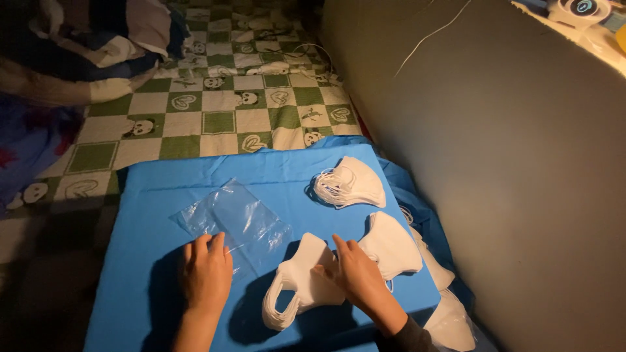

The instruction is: The person folds white face masks and places them into clear plastic bags on a blue-covered surface. The person handles the masks one at a time, folds them, and inserts them into bags, then sets the packaged masks aside.

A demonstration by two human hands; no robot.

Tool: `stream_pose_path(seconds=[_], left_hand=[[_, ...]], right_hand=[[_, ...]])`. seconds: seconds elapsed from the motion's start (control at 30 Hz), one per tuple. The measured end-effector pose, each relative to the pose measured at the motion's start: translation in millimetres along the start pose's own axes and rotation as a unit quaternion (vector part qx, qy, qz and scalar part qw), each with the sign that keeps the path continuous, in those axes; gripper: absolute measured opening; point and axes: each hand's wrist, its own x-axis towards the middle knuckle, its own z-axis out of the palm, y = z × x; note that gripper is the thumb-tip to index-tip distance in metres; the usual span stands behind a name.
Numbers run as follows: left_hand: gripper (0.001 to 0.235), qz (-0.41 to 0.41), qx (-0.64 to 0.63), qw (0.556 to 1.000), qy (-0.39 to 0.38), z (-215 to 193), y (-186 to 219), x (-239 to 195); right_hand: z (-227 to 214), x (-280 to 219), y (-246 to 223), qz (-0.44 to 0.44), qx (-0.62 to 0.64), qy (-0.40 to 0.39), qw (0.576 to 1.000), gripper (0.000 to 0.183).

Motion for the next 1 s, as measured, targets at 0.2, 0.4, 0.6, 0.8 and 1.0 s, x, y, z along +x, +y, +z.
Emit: stream_pose_path(seconds=[0.2,0.4,0.6,0.8,1.0], left_hand=[[0.027,0.071,-0.075,0.994,0.047,7.5,3.2,7.4],[0.029,0.161,-0.139,0.975,0.057,16.9,10.0,4.7],[0.025,0.158,-0.164,0.972,0.065,12.4,11.6,6.0],[0.029,0.06,-0.254,0.965,-0.014,16.2,9.5,6.2],[0.026,0.04,-0.278,0.959,-0.045,15.7,-0.7,4.7]], right_hand=[[-12.7,-0.2,-10.4,0.019,0.012,-0.066,0.998,0.075],[-11.3,0.2,-11.6,0.016,0.022,-0.07,0.997,0.071],[-12.8,6.3,-8.8,0.044,0.063,-0.091,0.993,0.071],[-17.2,0.9,-15.1,0.04,0.074,-0.085,0.993,0.032],[-2.9,-8.9,-14.2,0.007,0.213,-0.026,0.977,0.026]])
